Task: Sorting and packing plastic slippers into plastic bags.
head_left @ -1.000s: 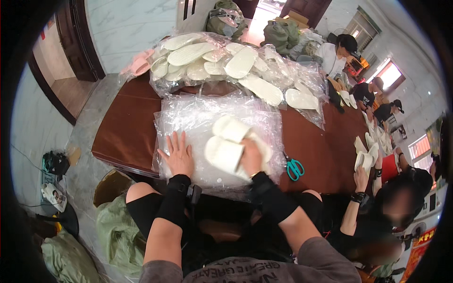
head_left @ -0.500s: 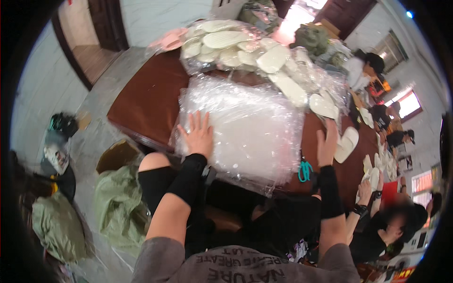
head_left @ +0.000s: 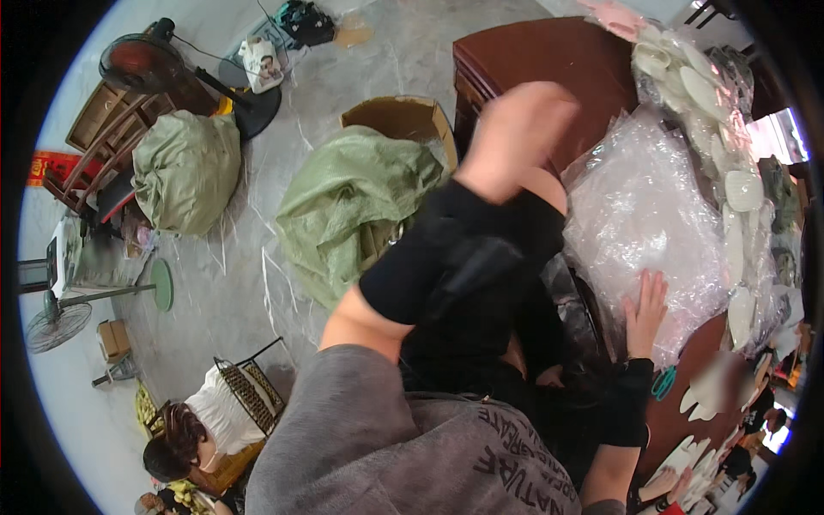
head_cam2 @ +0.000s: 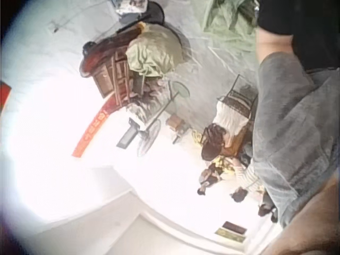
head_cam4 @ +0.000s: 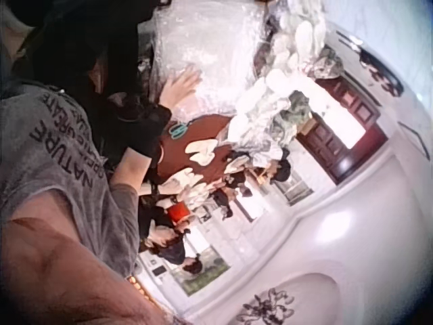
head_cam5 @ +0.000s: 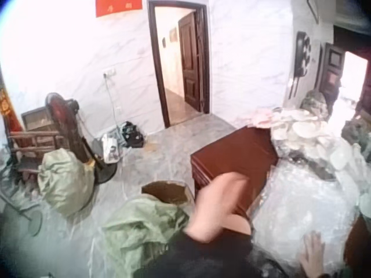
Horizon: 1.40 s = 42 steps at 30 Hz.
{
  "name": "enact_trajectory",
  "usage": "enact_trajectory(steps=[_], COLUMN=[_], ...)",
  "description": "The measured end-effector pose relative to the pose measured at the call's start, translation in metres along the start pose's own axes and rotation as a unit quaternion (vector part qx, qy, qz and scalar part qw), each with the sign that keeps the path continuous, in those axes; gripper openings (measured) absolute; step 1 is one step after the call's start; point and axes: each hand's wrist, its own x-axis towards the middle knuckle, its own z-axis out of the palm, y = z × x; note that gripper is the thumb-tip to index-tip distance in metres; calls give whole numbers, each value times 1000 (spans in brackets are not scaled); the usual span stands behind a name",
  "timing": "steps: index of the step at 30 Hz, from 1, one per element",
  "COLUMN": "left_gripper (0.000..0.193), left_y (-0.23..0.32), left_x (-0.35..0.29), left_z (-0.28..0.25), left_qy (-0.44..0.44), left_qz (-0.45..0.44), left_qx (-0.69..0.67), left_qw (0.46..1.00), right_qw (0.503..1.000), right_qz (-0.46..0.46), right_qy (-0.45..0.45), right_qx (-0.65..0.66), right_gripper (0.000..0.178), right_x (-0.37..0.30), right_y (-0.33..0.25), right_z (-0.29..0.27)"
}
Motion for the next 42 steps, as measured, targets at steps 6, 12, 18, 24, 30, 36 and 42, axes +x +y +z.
enact_trajectory(steps=[6, 12, 18, 24, 30, 36, 42], left_gripper=[29, 28, 17, 46, 46, 20, 12], left_y=[-269, -288, -272, -320, -360, -301, -155], left_x=[-228, -395, -406, -394, -390, -329, -239], left_z=[-186, -239, -304, -172, -172, -229, -251], left_qy=[-216, -302, -480, -248, -203, -147, -220], left_qz=[-295, -332, -418, -432, -424, -514, -457], left_qx=[278, 446, 487, 430, 480, -23, 98], left_qw=[889, 774, 598, 753, 741, 845, 856], right_qw=[1000, 998, 997, 998, 998, 997, 999], right_qz=[-27, -60, -71, -58, -54, -57, -17], right_qy=[-2, -19, -13, -20, -16, 3, 29], right_qx=[16, 26, 13, 8, 25, 43, 37], right_gripper=[66, 66, 62, 61, 62, 63, 61], right_x=[12, 14, 16, 14, 15, 13, 9], right_y=[-16, -13, -9, -8, -18, -18, -17], right_z=[12, 6, 10, -6, 0, 7, 6])
